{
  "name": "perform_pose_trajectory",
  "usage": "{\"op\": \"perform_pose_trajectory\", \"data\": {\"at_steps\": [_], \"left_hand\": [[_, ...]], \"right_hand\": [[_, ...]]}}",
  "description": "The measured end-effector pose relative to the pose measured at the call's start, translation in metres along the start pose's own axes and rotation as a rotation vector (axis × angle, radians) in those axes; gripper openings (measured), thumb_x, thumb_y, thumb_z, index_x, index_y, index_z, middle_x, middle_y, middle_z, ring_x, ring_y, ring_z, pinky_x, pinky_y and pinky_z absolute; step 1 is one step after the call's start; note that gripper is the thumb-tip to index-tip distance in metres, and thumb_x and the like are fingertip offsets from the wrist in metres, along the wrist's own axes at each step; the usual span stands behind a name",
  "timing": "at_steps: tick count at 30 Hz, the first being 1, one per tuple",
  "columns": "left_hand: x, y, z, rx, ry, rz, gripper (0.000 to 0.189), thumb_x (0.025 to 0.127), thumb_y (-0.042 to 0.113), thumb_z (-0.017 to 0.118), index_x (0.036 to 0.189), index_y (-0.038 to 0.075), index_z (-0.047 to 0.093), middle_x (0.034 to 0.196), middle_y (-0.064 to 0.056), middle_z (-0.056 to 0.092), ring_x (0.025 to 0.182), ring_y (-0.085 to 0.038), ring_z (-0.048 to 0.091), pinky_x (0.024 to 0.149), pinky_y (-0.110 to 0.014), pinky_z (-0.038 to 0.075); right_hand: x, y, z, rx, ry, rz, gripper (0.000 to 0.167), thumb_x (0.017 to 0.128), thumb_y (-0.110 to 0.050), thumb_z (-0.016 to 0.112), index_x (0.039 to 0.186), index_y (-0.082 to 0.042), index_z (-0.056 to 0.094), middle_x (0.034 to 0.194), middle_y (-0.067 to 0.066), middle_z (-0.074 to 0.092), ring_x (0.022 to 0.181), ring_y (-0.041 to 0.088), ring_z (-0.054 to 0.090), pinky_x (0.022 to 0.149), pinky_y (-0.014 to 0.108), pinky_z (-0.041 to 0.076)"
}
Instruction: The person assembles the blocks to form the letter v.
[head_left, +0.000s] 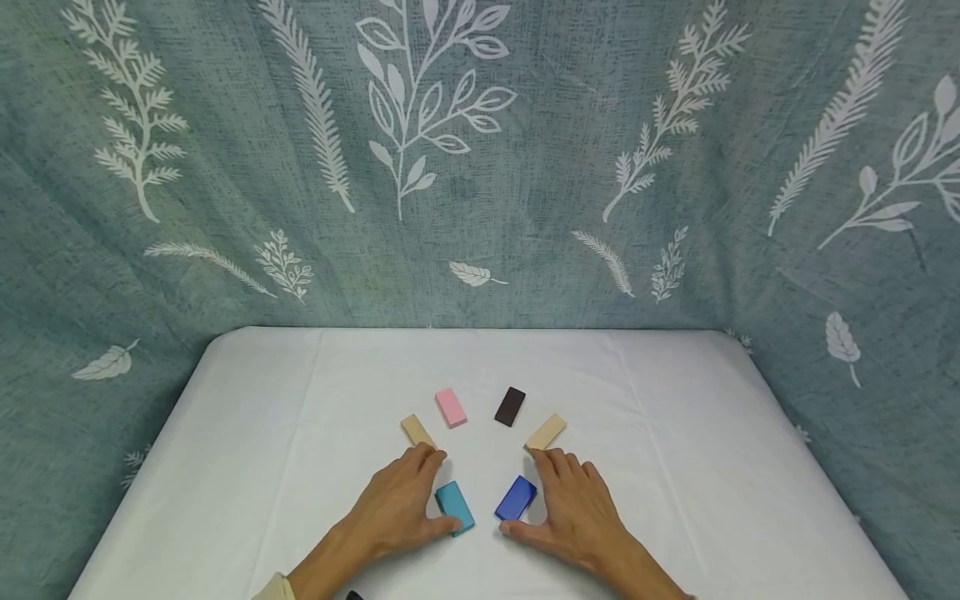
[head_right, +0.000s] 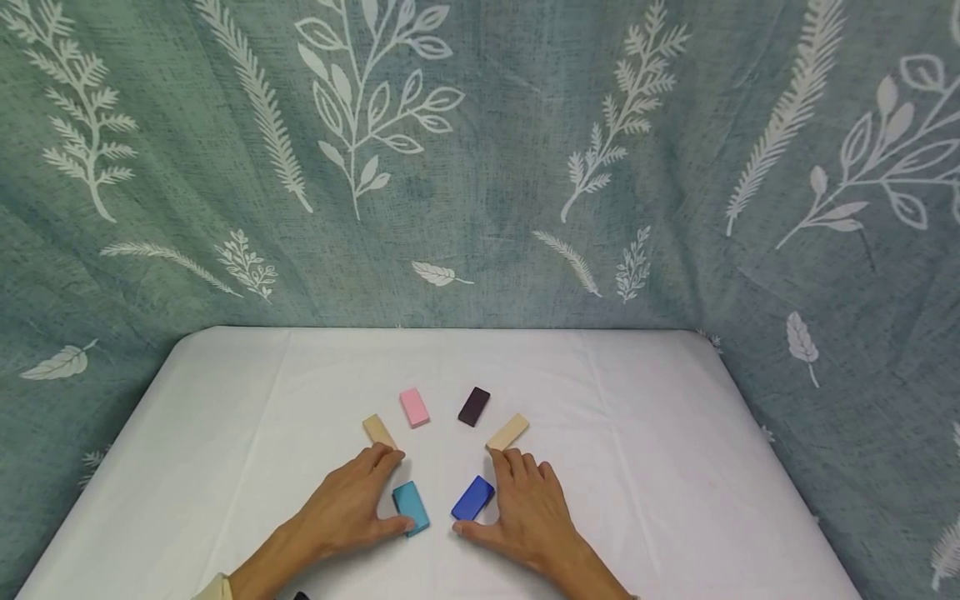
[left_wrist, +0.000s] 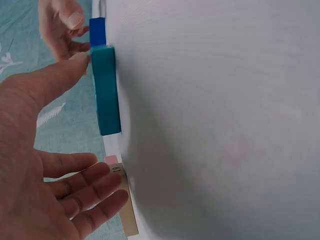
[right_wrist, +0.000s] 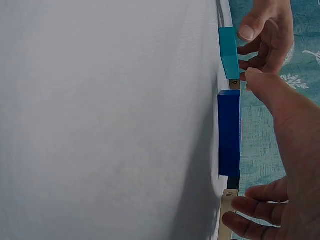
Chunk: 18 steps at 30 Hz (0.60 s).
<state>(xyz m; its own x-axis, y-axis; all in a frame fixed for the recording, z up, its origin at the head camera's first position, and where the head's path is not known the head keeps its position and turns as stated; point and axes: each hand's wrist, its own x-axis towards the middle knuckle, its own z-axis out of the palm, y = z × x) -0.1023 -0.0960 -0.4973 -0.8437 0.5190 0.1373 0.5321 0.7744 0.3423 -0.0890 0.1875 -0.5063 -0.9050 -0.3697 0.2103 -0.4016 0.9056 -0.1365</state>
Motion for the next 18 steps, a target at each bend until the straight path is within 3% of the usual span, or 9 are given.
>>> {"op": "perform_pose_trajectory", "data": {"at_steps": [11, 18], "left_hand": [[-0.0013, 0.0043, -0.0008, 0.002, -0.043, 0.017, 0.084, 0.078, 0.058, 0.081, 0.133, 0.0, 0.057, 0.12, -0.007, 0.055, 0.103, -0.018, 0.058, 0.083, -0.037, 0.056], [-0.0046, 0.007, 0.0037, 0.029, -0.056, -0.001, 0.089, 0.077, 0.062, 0.079, 0.136, -0.001, 0.056, 0.127, -0.012, 0.055, 0.111, -0.025, 0.059, 0.088, -0.043, 0.054]], "right_hand": [[0.0021, -0.0049, -0.0056, 0.042, -0.08, 0.034, 0.108, 0.071, -0.085, 0.065, 0.144, -0.005, 0.052, 0.123, 0.005, 0.058, 0.107, 0.022, 0.058, 0.086, 0.045, 0.05], [0.0007, -0.0061, -0.0056, 0.03, -0.077, 0.017, 0.11, 0.072, -0.088, 0.061, 0.143, -0.004, 0.053, 0.12, 0.006, 0.058, 0.103, 0.021, 0.057, 0.084, 0.042, 0.05]]}}
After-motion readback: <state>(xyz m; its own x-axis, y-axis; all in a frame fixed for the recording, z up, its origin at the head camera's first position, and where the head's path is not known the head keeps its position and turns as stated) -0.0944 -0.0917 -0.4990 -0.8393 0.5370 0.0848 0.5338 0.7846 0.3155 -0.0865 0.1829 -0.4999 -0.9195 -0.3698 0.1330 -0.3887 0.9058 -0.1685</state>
